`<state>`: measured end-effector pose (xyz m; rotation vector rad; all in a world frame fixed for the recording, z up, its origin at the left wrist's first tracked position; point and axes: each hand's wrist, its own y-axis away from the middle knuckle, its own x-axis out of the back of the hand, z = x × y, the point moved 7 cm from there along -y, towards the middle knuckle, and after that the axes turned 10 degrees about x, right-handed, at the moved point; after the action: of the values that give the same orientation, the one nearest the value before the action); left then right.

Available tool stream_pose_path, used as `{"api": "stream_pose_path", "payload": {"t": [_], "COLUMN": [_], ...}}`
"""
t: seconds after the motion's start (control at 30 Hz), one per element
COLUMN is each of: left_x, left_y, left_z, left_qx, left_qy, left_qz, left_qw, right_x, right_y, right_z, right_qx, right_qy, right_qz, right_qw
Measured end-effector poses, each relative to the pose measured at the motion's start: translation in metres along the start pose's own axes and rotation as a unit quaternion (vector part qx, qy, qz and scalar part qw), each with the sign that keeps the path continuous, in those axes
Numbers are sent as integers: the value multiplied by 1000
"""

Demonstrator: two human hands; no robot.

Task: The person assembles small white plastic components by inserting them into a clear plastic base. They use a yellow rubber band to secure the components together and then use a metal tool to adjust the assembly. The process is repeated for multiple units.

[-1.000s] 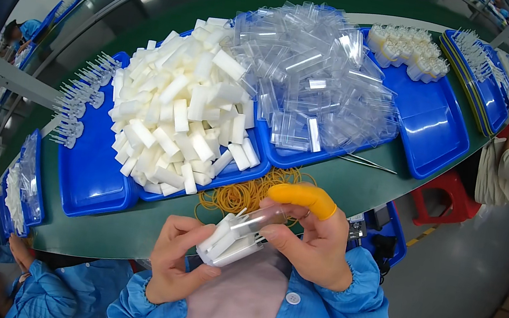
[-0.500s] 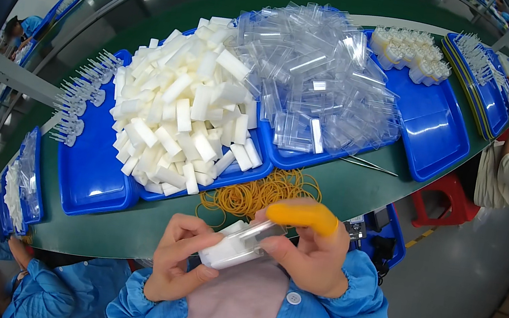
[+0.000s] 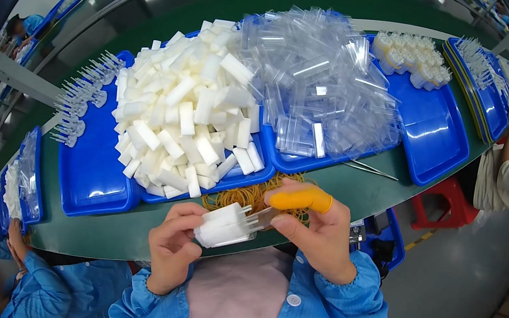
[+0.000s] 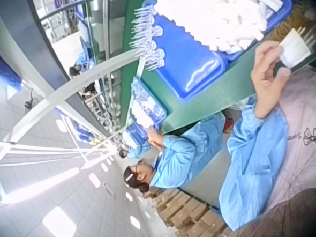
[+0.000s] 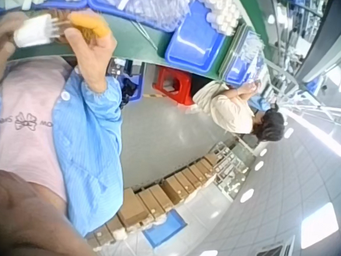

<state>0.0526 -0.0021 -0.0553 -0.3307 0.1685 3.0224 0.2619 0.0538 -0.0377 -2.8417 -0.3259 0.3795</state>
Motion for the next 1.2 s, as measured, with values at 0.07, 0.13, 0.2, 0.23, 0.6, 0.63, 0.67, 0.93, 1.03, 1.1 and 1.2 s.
{"api": "stream_pose_path", "payload": {"t": [0.07, 0.13, 0.2, 0.23, 0.6, 0.63, 0.67, 0.93, 1.03, 1.1, 1.2], "left_x": [3, 2, 6, 4, 2, 2, 2, 0, 0, 0, -2], "left_y": [2, 1, 3, 3, 8, 8, 9, 9, 10, 11, 8], "left_z": [-1, -6, -8, -3, -3, -4, -5, -7, -7, -7, -5], "left_qx": [39, 55, 52, 29, 5, 4, 10, 30, 24, 20, 26], "left_qy": [53, 77, 64, 60, 39, 39, 40, 56, 51, 49, 56], "left_qz": [40, 47, 35, 33, 56, 54, 55, 57, 57, 54, 49], "left_qw": [997, 994, 996, 997, 998, 998, 998, 996, 997, 997, 997], "right_x": [-2, -2, -4, -6, -28, -28, -27, -30, -31, -31, -31], "right_y": [-2, 2, 6, 7, 13, 12, 12, 11, 12, 13, 13], "right_z": [-3, 1, 0, -2, -10, -8, -7, -8, -9, -9, -9], "right_qx": [47, 45, 49, 56, 98, 90, 82, 83, 88, 87, 85], "right_qy": [52, 51, 72, 67, 135, 133, 130, 135, 133, 130, 137], "right_qz": [-19, -2, 3, 14, -48, -39, -29, -41, -43, -38, -46], "right_qw": [997, 998, 996, 996, 985, 986, 988, 987, 986, 987, 986]}}
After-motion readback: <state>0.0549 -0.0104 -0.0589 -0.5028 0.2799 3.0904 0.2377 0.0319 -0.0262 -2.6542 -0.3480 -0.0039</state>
